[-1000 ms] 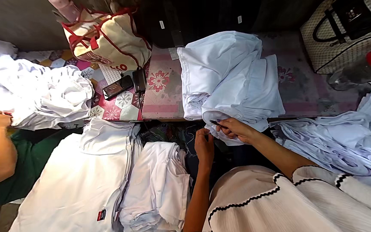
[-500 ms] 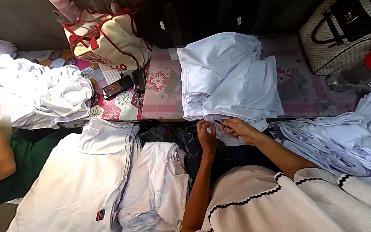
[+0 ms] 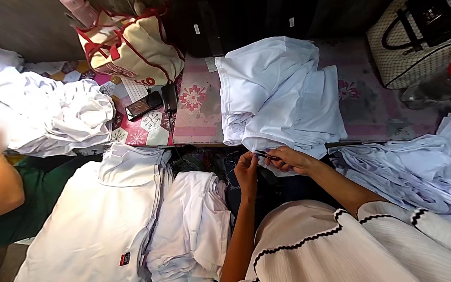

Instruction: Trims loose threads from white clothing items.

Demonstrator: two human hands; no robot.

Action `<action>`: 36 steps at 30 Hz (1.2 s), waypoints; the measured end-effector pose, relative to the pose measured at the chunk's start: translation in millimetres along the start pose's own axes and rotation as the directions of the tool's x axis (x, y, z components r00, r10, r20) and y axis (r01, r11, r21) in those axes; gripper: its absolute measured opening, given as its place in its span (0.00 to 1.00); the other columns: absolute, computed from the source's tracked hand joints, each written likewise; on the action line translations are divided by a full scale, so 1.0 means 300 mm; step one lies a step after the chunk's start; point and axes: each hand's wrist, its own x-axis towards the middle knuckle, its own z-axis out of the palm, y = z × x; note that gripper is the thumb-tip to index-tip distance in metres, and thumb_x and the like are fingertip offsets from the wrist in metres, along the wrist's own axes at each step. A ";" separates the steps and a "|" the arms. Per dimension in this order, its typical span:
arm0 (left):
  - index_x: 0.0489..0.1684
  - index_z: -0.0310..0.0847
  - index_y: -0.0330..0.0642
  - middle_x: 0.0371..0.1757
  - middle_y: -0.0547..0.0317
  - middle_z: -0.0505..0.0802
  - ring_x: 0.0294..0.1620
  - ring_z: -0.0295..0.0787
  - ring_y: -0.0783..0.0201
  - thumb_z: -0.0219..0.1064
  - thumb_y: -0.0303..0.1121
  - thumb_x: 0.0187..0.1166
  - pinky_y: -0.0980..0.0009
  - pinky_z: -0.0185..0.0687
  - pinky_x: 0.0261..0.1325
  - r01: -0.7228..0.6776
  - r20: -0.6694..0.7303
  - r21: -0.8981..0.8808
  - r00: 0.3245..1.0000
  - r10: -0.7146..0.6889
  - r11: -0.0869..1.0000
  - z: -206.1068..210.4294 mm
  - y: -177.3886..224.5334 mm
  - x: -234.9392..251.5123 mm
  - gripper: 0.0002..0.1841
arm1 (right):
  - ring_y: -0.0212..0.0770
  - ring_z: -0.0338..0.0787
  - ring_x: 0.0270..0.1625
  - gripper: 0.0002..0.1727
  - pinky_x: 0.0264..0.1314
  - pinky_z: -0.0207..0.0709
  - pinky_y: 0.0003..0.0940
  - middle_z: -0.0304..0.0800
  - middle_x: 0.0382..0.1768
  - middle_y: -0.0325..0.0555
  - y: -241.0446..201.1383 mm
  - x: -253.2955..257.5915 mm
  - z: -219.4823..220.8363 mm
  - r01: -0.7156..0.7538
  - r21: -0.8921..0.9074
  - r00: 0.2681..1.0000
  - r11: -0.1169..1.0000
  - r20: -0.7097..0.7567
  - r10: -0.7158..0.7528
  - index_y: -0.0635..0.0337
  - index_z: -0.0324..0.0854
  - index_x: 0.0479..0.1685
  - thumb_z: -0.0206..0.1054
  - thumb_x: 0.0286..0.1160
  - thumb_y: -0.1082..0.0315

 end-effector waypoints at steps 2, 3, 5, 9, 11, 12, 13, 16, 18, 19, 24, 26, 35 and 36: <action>0.40 0.86 0.27 0.40 0.54 0.95 0.40 0.93 0.69 0.67 0.17 0.75 0.72 0.91 0.51 0.004 0.005 -0.028 1.000 -0.004 1.000 -0.005 0.007 -0.005 0.04 | 0.19 0.55 0.10 0.23 0.13 0.50 0.14 0.59 0.12 0.24 -0.001 -0.002 -0.006 -0.003 0.008 1.000 1.000 0.021 0.003 0.53 0.78 0.39 0.44 0.96 0.51; 0.40 0.86 0.27 0.40 0.54 0.95 0.41 0.93 0.69 0.67 0.17 0.75 0.71 0.91 0.51 0.007 0.009 -0.038 1.000 -0.007 0.999 -0.005 0.009 -0.008 0.03 | 0.19 0.55 0.10 0.23 0.13 0.49 0.14 0.59 0.12 0.24 0.001 -0.002 -0.008 -0.002 0.021 1.000 1.000 0.031 0.001 0.53 0.78 0.39 0.44 0.96 0.51; 0.41 0.86 0.27 0.39 0.55 0.95 0.40 0.93 0.68 0.66 0.17 0.76 0.70 0.91 0.51 0.013 0.012 -0.067 1.000 -0.012 0.998 -0.002 0.011 -0.014 0.04 | 0.19 0.55 0.11 0.23 0.13 0.49 0.14 0.59 0.13 0.24 0.004 0.002 -0.010 0.002 0.048 0.999 0.999 0.044 -0.004 0.53 0.78 0.39 0.43 0.97 0.51; 0.41 0.85 0.26 0.38 0.54 0.95 0.40 0.94 0.66 0.64 0.17 0.77 0.68 0.92 0.53 0.019 0.016 -0.106 1.000 -0.017 0.994 0.001 0.013 -0.013 0.04 | 0.19 0.55 0.10 0.23 0.13 0.49 0.14 0.59 0.13 0.24 -0.003 0.005 0.000 0.019 0.065 1.000 0.998 0.021 -0.021 0.54 0.78 0.39 0.43 0.97 0.51; 0.40 0.85 0.28 0.37 0.55 0.95 0.40 0.94 0.66 0.64 0.17 0.77 0.68 0.92 0.53 0.013 0.042 -0.128 0.999 -0.007 0.992 0.005 0.011 -0.016 0.04 | 0.20 0.55 0.11 0.23 0.14 0.50 0.14 0.59 0.13 0.24 -0.004 0.009 0.004 0.033 0.043 0.999 0.999 0.014 -0.033 0.53 0.78 0.39 0.43 0.97 0.52; 0.39 0.85 0.29 0.37 0.56 0.95 0.40 0.94 0.67 0.64 0.17 0.76 0.69 0.91 0.53 0.009 0.047 -0.138 0.999 -0.002 0.990 0.008 0.011 -0.017 0.04 | 0.20 0.56 0.11 0.22 0.14 0.51 0.14 0.59 0.13 0.24 -0.001 0.014 0.006 0.040 0.033 0.999 0.999 0.003 -0.040 0.53 0.78 0.38 0.44 0.96 0.52; 0.38 0.85 0.29 0.37 0.56 0.95 0.40 0.94 0.67 0.64 0.17 0.76 0.69 0.91 0.53 0.007 0.046 -0.144 0.999 0.000 0.990 0.009 0.011 -0.018 0.04 | 0.20 0.56 0.11 0.21 0.14 0.51 0.15 0.59 0.13 0.24 0.002 0.018 0.007 0.048 0.026 0.999 0.999 -0.010 -0.048 0.53 0.78 0.38 0.45 0.96 0.53; 0.37 0.84 0.29 0.44 0.52 0.94 0.44 0.94 0.64 0.61 0.18 0.77 0.66 0.92 0.55 0.019 0.038 -0.166 0.999 -0.013 0.986 0.001 0.006 -0.020 0.05 | 0.20 0.55 0.11 0.20 0.14 0.51 0.15 0.58 0.13 0.23 0.011 0.019 0.005 0.074 0.042 0.996 0.996 -0.059 -0.072 0.53 0.78 0.39 0.46 0.96 0.56; 0.39 0.81 0.28 0.45 0.49 0.95 0.45 0.95 0.61 0.58 0.19 0.79 0.63 0.92 0.56 0.066 0.005 -0.221 0.998 -0.067 0.973 -0.001 0.009 -0.020 0.06 | 0.20 0.55 0.11 0.20 0.15 0.51 0.15 0.58 0.13 0.23 0.008 0.007 0.003 0.095 0.056 0.994 0.994 -0.067 -0.091 0.54 0.78 0.39 0.46 0.96 0.56; 0.43 0.78 0.28 0.43 0.49 0.95 0.44 0.96 0.59 0.56 0.19 0.81 0.61 0.93 0.56 0.093 -0.011 -0.270 0.995 -0.100 0.958 0.003 0.015 -0.017 0.05 | 0.20 0.55 0.11 0.20 0.15 0.52 0.15 0.58 0.13 0.23 0.003 0.000 0.006 0.106 0.057 0.992 0.993 -0.068 -0.102 0.54 0.78 0.39 0.46 0.96 0.56; 0.59 0.74 0.24 0.41 0.52 0.93 0.40 0.94 0.63 0.64 0.17 0.78 0.64 0.93 0.50 0.117 -0.058 -0.248 0.989 -0.135 0.962 0.037 0.007 0.033 0.14 | 0.20 0.57 0.12 0.20 0.15 0.52 0.15 0.61 0.14 0.24 -0.016 -0.004 0.033 0.124 0.041 0.989 0.991 -0.089 -0.120 0.55 0.79 0.40 0.46 0.96 0.56; 0.51 0.82 0.23 0.33 0.54 0.94 0.30 0.92 0.68 0.66 0.18 0.78 0.70 0.92 0.41 0.078 -0.088 -0.110 0.992 -0.088 0.991 0.035 -0.017 0.051 0.09 | 0.20 0.58 0.12 0.20 0.16 0.53 0.15 0.61 0.14 0.24 -0.018 -0.002 0.035 0.137 0.010 0.987 0.991 -0.092 -0.135 0.55 0.78 0.40 0.46 0.96 0.56; 0.53 0.80 0.22 0.35 0.50 0.92 0.32 0.91 0.69 0.61 0.24 0.85 0.70 0.90 0.42 0.114 -0.115 0.348 0.990 -0.078 0.931 -0.172 -0.027 0.013 0.11 | 0.20 0.60 0.15 0.24 0.19 0.53 0.17 0.62 0.16 0.24 -0.048 -0.098 0.037 0.201 -0.261 0.968 0.944 -0.093 -0.231 0.58 0.81 0.45 0.40 0.97 0.56; 0.57 0.80 0.21 0.40 0.49 0.92 0.34 0.91 0.68 0.61 0.25 0.85 0.70 0.90 0.43 0.087 -0.083 0.285 0.994 -0.066 0.954 -0.147 -0.004 0.015 0.13 | 0.20 0.60 0.16 0.24 0.20 0.54 0.17 0.63 0.16 0.24 -0.055 -0.092 0.051 0.200 -0.300 0.966 0.933 -0.096 -0.238 0.58 0.82 0.45 0.41 0.97 0.56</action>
